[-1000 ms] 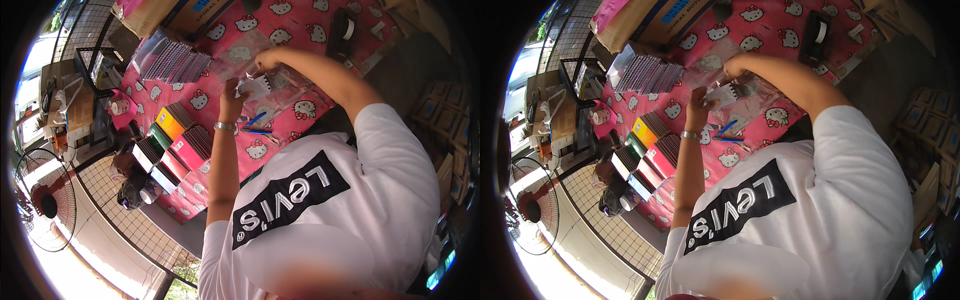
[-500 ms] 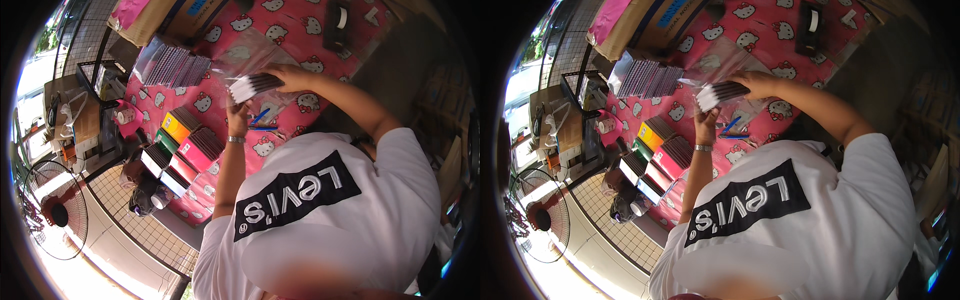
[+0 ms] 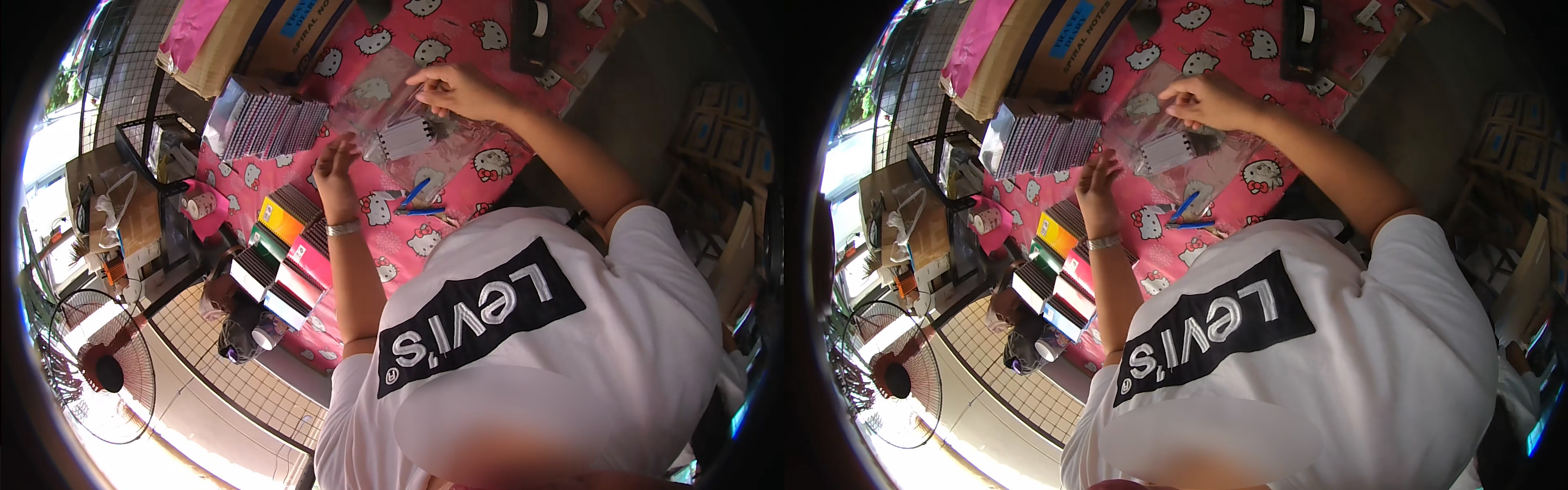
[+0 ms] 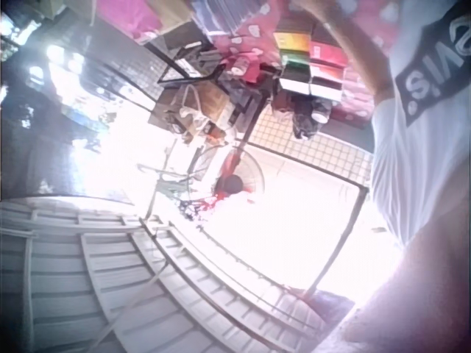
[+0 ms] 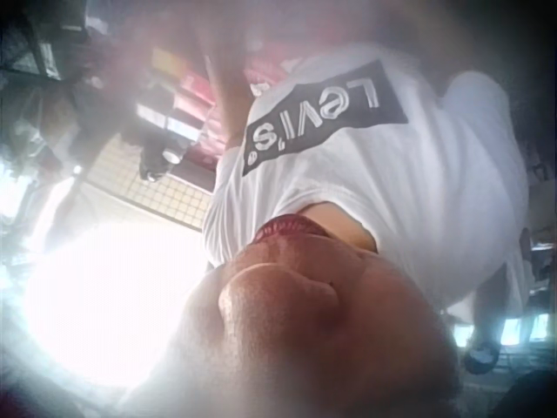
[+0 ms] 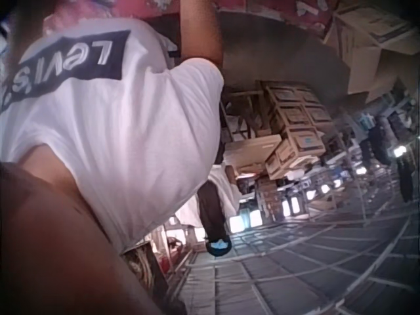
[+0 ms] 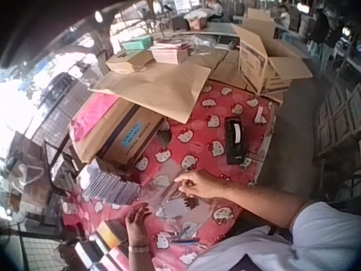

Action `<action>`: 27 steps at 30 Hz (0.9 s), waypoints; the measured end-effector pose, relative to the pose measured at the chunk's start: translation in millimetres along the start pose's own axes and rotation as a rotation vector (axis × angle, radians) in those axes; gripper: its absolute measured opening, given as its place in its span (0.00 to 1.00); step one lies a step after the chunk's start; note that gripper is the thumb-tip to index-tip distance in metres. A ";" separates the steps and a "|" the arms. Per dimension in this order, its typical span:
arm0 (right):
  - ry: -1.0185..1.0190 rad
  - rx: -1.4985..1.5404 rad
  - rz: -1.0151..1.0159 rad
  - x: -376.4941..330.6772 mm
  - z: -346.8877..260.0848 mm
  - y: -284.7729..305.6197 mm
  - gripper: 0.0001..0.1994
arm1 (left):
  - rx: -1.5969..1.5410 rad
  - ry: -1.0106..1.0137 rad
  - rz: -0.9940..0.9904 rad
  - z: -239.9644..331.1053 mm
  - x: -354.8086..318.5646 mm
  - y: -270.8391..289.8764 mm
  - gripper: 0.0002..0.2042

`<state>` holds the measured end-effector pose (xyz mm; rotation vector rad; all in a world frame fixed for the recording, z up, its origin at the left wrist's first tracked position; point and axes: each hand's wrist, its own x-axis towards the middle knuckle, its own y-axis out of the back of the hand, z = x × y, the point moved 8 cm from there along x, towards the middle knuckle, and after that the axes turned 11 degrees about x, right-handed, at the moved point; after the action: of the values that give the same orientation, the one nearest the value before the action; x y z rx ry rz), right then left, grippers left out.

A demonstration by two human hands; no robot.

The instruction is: The person places small notebooks into plastic bags and seals them by hand, then organizes the bagged notebooks into colored stacks on the table.

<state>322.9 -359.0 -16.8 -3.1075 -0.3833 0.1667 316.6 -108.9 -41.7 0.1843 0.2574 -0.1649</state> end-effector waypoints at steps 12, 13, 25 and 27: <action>0.188 -0.248 -0.121 26.4 52.7 -43.6 0.12 | 0.472 -0.437 -0.130 -14.9 44.8 -42.0 0.09; 0.212 -0.259 -0.074 22.9 49.3 -44.0 0.11 | 0.730 -0.723 0.009 10.5 31.7 -48.7 0.08; 0.650 -0.592 -0.092 -37.4 9.0 -61.5 0.11 | 0.826 -0.798 -0.172 21.2 -18.4 -57.1 0.12; 0.588 -0.568 0.029 -29.4 29.5 -64.3 0.11 | 0.713 -0.677 -0.066 6.6 -9.8 -52.2 0.10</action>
<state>275.9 -303.9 -41.8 -3.4540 -0.4168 -0.9993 299.1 -159.5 -41.1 0.8077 -0.4848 -0.3699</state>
